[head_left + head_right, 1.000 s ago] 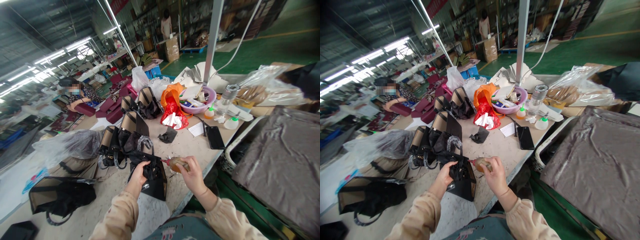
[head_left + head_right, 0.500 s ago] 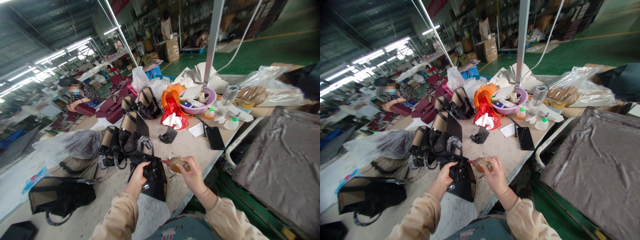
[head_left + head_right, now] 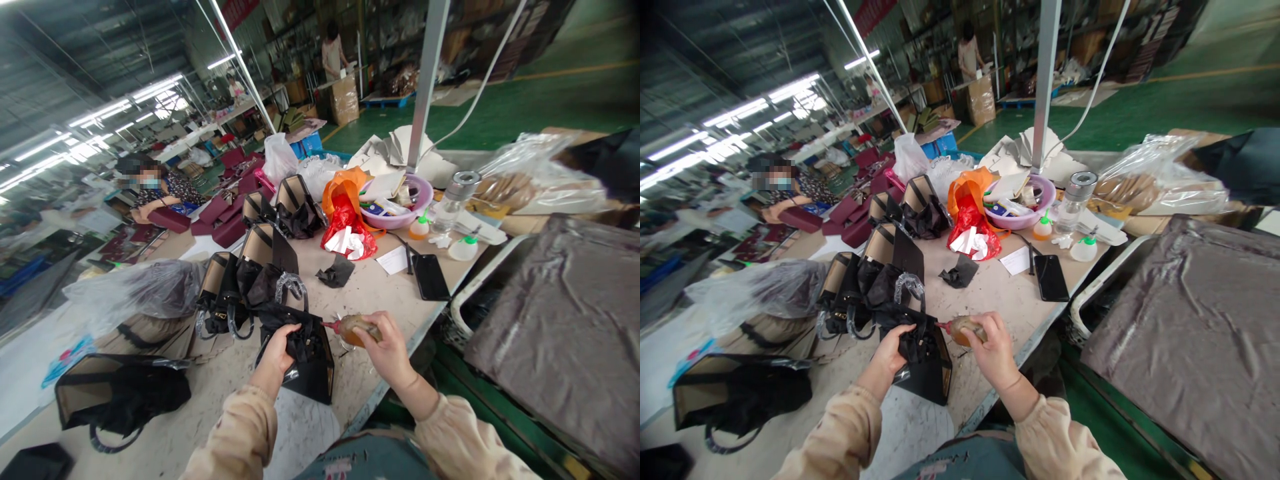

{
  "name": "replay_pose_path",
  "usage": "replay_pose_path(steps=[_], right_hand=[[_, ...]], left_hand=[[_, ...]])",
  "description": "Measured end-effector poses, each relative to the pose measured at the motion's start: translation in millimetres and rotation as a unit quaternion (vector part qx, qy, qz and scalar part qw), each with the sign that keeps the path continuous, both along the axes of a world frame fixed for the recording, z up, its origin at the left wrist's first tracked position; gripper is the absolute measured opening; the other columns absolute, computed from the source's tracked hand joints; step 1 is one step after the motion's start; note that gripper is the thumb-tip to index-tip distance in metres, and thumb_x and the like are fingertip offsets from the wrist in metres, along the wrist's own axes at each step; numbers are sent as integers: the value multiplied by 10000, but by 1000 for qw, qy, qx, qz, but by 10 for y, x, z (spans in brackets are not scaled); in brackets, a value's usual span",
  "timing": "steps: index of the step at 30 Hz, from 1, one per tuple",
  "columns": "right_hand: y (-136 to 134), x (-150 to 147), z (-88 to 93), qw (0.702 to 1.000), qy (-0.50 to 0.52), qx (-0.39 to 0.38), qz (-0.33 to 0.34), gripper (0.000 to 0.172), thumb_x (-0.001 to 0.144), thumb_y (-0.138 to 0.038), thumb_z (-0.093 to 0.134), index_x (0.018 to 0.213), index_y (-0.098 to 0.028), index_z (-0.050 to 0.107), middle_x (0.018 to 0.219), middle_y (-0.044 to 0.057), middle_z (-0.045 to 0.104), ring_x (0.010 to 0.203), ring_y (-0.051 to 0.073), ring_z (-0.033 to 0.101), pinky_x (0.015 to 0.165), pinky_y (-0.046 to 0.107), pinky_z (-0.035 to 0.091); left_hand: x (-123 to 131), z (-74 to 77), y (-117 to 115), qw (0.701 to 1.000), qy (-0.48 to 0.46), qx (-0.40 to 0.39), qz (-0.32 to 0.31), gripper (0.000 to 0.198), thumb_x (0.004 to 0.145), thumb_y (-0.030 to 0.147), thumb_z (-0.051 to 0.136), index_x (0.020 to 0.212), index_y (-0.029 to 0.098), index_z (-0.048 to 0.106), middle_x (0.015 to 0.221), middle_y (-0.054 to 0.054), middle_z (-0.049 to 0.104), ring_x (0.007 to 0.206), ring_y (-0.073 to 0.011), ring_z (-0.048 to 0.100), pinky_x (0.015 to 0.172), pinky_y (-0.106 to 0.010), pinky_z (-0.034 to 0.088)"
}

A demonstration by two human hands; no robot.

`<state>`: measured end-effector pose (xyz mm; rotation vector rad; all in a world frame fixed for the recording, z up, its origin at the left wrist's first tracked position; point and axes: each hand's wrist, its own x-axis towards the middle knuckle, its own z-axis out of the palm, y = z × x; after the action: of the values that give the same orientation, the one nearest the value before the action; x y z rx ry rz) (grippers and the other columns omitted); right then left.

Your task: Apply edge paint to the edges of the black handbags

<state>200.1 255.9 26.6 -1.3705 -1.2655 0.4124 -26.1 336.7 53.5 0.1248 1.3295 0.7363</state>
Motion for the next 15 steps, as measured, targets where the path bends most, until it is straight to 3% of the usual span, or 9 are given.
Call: replay_pose_path(steps=[15], right_hand=[[-8, 14, -53, 1000, -5, 3, 27, 110, 883, -286, 655, 962, -235, 600, 877, 32, 584, 820, 196, 601, 724, 349, 532]], left_hand=[[-18, -9, 0, 1000, -1, 2, 2, 119, 765, 90, 581, 857, 72, 655, 609, -100, 713, 559, -243, 697, 575, -378, 598]])
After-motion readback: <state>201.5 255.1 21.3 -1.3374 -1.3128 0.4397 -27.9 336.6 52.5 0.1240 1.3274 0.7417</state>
